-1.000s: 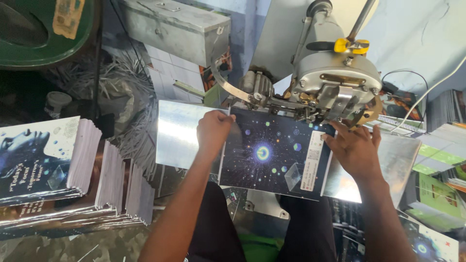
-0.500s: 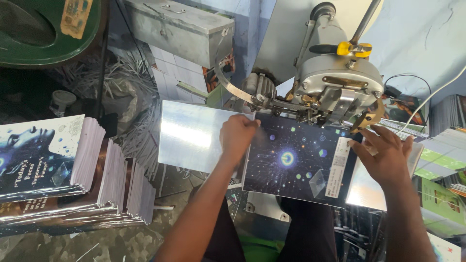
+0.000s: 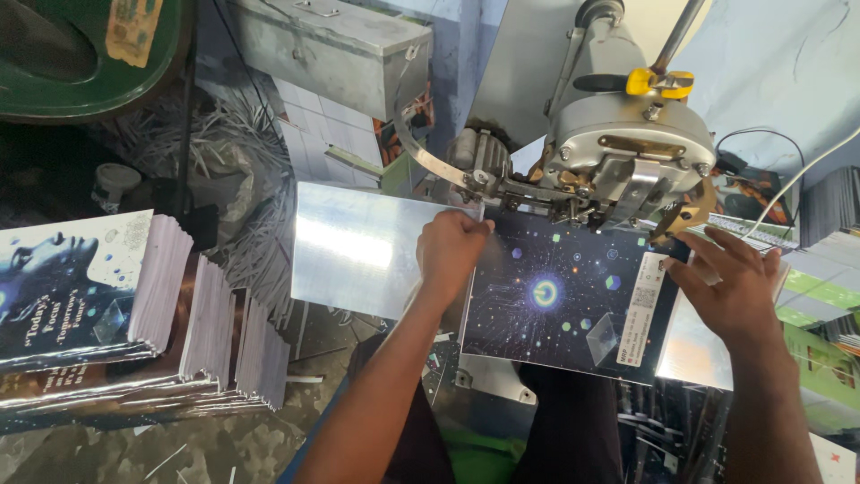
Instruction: The person repeatedly picks up a book from a stack, places it into a binding machine, presses the handle to secure the cover, and then removes the book to place it on a finished pile. This cycle is repeated for multiple books.
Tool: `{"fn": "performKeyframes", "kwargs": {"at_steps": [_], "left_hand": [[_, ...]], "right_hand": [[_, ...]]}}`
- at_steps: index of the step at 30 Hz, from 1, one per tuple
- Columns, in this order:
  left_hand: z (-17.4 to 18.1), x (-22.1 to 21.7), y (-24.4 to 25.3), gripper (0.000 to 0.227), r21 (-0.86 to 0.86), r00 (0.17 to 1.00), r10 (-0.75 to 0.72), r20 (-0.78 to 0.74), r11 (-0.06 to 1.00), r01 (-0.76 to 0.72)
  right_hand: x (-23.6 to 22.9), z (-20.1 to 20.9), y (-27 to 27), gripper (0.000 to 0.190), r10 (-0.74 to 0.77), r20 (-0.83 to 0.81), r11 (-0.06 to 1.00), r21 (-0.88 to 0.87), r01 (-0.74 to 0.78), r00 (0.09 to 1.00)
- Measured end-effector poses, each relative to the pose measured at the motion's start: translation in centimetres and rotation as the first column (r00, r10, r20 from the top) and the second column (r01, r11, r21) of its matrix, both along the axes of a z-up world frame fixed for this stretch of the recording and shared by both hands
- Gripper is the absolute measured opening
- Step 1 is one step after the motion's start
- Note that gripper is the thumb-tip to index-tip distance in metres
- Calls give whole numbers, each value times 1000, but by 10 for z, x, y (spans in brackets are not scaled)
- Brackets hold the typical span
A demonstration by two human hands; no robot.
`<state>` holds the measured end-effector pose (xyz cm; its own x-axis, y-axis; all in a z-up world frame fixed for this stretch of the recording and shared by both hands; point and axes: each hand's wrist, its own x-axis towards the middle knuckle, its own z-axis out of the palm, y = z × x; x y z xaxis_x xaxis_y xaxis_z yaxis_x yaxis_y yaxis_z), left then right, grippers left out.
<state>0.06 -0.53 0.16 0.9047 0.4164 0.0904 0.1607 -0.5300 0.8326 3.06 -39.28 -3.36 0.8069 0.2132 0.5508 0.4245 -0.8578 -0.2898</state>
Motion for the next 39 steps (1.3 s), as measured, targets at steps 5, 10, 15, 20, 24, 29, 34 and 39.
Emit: {"fn": "performKeyframes", "kwargs": {"at_steps": [5,10,15,20,24,29,34,39], "left_hand": [[0,4,-2,34,21,1000,-10,-18,1000,11],[-5,4,-4,35,9,1000,-7,19,1000,7],[-6,-1,-7,42,94,999,-1,54,996,-4],[-1,-4,-15,44,53,1000,-21,-10,998,22],[0,-5,-36,41,15,999,-36,33,999,36],[-6,-1,-62,37,40,984,-96,149,995,92],[-8,5,-77,40,78,986,-80,143,995,69],[-9,6,-85,42,76,991,-103,84,992,97]], "right_hand": [[2,-1,-1,48,-9,-17,1000,-28,8,1000],[1,0,-2,50,1,-4,1000,5,-1,1000],[0,4,2,50,-49,-11,999,-15,49,999],[6,5,28,47,-43,122,994,-92,54,992],[5,15,62,34,186,60,982,-24,-185,981],[-10,27,91,40,223,104,974,-74,-216,969],[-12,32,90,47,156,51,977,-156,-147,986],[-9,28,77,47,176,100,977,-142,-161,979]]}}
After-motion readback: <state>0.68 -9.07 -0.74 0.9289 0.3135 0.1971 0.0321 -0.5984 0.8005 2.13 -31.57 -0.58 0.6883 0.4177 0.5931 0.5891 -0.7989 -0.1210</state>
